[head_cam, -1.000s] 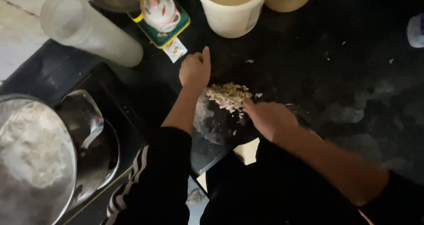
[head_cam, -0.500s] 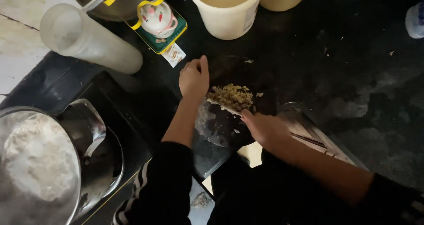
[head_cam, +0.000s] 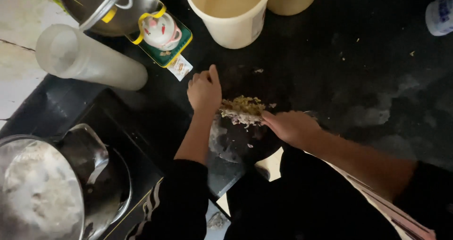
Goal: Mincing garlic and ginger on a wooden cutting board using a cleaver.
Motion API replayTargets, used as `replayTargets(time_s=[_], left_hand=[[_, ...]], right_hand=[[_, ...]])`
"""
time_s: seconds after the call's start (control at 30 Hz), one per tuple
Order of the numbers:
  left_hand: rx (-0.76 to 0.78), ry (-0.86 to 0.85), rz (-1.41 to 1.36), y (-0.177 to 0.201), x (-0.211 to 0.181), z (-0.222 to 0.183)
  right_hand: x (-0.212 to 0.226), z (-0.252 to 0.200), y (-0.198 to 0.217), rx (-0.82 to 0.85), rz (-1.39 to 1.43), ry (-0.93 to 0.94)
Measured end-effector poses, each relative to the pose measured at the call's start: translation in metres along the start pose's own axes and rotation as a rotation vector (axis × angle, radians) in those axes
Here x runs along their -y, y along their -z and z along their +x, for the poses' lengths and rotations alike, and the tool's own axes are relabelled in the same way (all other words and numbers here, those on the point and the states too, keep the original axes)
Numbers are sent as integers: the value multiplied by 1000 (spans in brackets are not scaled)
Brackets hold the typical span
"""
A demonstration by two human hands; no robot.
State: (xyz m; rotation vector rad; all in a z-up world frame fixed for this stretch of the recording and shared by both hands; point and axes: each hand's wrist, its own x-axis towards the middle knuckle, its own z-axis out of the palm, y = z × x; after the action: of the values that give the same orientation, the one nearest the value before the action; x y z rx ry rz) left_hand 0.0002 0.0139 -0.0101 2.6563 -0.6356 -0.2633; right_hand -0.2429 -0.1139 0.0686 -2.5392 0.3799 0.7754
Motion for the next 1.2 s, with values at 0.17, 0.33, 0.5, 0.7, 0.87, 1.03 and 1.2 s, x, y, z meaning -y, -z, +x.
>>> replayTargets(time_s=[0.17,0.33,0.5,0.7,0.87,1.03,1.2], left_hand=[[-32,34,0,-1,-4,6],[17,100,-22,-1,-4,7],[6,98,-11,4,-10,2],[5,162,-188,41,-27,-20],[-185,116,-127,39,-18,-51],[-199,243,-142,7,-9,-70],[-220,260,-127,8,-7,-65]], right_hand=[[-15,4,16,-53,-230,63],[-39,33,10,-59,-132,105],[-49,40,5,-51,-146,118],[-22,-2,43,69,-204,156],[-37,-6,-7,31,-109,242],[-70,26,-35,-115,-205,380],[-62,28,9,-20,-372,396]])
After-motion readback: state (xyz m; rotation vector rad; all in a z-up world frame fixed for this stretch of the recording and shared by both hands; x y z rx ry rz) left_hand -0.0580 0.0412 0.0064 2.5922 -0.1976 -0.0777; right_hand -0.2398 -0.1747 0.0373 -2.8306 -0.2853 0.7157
